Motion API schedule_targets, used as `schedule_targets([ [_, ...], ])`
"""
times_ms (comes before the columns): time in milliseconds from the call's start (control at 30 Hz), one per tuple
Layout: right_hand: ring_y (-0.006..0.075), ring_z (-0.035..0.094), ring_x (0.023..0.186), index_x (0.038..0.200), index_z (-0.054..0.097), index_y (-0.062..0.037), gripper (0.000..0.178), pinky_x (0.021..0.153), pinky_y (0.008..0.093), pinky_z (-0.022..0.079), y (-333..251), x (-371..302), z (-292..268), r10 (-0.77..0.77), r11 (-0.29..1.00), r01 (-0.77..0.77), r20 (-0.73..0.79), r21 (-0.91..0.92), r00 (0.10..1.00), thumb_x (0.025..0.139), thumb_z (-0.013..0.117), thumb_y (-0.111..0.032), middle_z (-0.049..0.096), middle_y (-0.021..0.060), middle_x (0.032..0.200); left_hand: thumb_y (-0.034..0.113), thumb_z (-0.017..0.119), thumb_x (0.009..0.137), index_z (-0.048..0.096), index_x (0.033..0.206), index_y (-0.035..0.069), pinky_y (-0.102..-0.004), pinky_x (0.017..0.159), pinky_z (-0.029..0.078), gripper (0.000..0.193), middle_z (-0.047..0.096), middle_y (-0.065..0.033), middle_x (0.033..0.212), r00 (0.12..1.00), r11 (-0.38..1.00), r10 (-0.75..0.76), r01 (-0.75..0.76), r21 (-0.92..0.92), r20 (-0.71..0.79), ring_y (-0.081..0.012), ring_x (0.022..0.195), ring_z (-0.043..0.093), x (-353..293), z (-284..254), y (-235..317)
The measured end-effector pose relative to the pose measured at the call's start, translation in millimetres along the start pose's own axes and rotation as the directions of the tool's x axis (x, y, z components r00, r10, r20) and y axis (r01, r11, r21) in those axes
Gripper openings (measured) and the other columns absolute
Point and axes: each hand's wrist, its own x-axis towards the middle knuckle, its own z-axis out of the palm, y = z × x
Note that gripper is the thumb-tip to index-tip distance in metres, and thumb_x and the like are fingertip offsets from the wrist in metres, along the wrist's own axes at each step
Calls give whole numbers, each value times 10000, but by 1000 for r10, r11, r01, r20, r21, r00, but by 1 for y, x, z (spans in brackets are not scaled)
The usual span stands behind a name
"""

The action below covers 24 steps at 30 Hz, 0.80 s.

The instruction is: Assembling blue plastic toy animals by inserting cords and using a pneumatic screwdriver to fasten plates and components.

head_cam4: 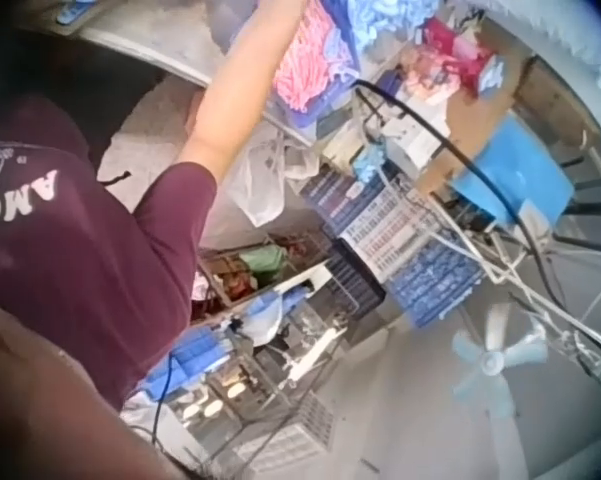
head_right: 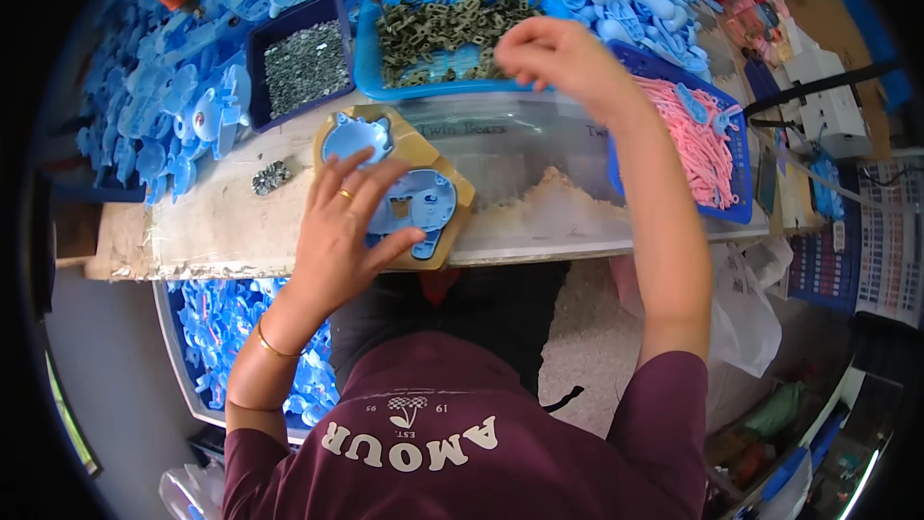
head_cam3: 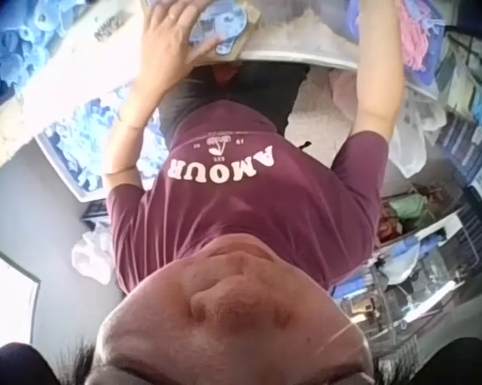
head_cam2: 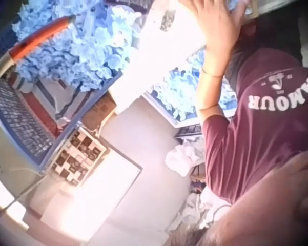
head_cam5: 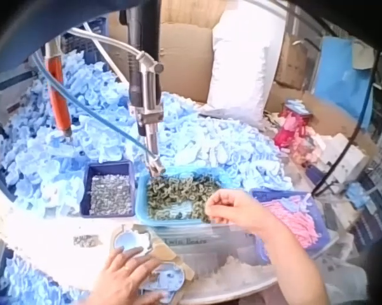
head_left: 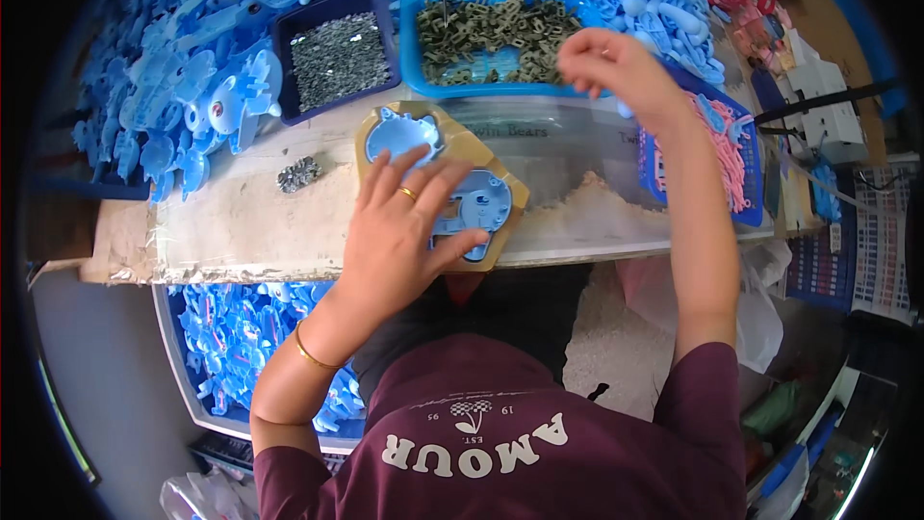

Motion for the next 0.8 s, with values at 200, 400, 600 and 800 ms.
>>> schedule_targets([
  [200,86,628,801,988,673,-22,121,730,258,516,-25,-64,82,-156,987,141,222,79,963,928,689,-126,687,12,894,103,733,899,572,1352,15,-325,823,550,488,716,-142,1088,924,642,-339,363,-675,175,-192,953,690,21,2,20],
  [400,114,662,830,1078,703,-1,173,754,273,529,16,-110,6,0,994,-8,-70,-111,998,923,656,-62,712,44,918,26,666,947,647,1233,-27,-268,809,560,292,719,-103,1077,881,439,-400,426,-791,252,-136,919,687,4,5,9],
  [600,229,697,827,996,724,-22,153,740,322,542,116,-144,-108,-187,600,-257,-445,-757,876,854,667,-29,718,133,951,48,659,960,644,1211,-32,-266,807,559,264,711,-115,1099,876,351,-389,426,-834,284,-155,920,695,7,1,10],
  [800,306,663,759,940,701,-28,115,696,394,526,124,-149,-111,-161,460,-259,-367,-849,916,830,681,-50,695,135,898,90,655,973,649,1195,-16,-263,820,560,246,709,-100,1117,874,366,-374,446,-817,310,-148,926,693,9,5,7],
])
